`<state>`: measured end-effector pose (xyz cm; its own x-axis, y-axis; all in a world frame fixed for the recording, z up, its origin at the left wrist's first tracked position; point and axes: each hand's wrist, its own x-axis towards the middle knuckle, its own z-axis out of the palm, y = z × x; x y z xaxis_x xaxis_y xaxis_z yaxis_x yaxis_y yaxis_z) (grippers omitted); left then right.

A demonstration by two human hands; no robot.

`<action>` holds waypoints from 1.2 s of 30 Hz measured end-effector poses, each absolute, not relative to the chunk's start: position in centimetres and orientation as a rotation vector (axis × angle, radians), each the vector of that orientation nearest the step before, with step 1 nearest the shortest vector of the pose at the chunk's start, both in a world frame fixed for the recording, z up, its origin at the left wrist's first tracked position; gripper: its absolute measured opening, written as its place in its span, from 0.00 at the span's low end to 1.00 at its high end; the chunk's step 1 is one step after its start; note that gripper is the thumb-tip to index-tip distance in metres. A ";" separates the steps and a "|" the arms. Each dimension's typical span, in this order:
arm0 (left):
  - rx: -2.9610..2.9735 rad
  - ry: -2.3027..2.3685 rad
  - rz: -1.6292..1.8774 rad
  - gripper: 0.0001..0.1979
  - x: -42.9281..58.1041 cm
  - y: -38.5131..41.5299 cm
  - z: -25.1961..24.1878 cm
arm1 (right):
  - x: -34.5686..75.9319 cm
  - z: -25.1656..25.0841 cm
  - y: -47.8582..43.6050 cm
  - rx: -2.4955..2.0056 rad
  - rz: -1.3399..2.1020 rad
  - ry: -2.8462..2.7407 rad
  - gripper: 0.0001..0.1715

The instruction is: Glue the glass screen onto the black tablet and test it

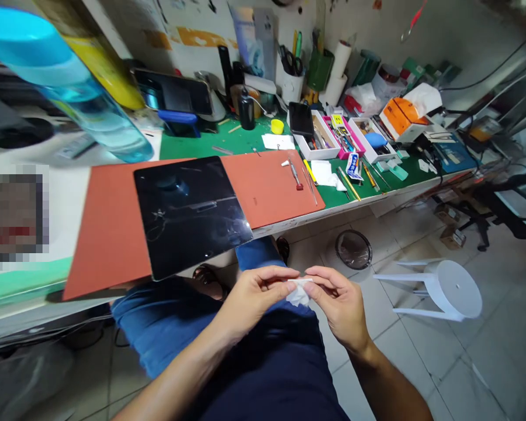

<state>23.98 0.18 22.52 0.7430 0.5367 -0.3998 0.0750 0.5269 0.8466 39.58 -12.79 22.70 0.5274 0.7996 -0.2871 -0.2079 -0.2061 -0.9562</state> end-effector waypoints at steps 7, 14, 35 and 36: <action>1.479 0.716 0.466 0.15 23.7 -1.5 23.3 | 39.1 21.3 -13.1 -1.439 1.181 -0.437 0.24; 1.285 0.853 0.587 0.18 23.8 -1.9 23.0 | 38.0 21.3 -10.4 -1.476 1.126 -0.456 0.23; -0.020 1.196 0.903 0.28 13.3 4.3 21.9 | 42.0 23.8 1.7 -1.767 1.239 -1.058 0.15; -0.047 1.142 0.864 0.30 13.7 4.7 22.3 | 41.4 23.6 1.8 -1.752 1.305 -1.023 0.15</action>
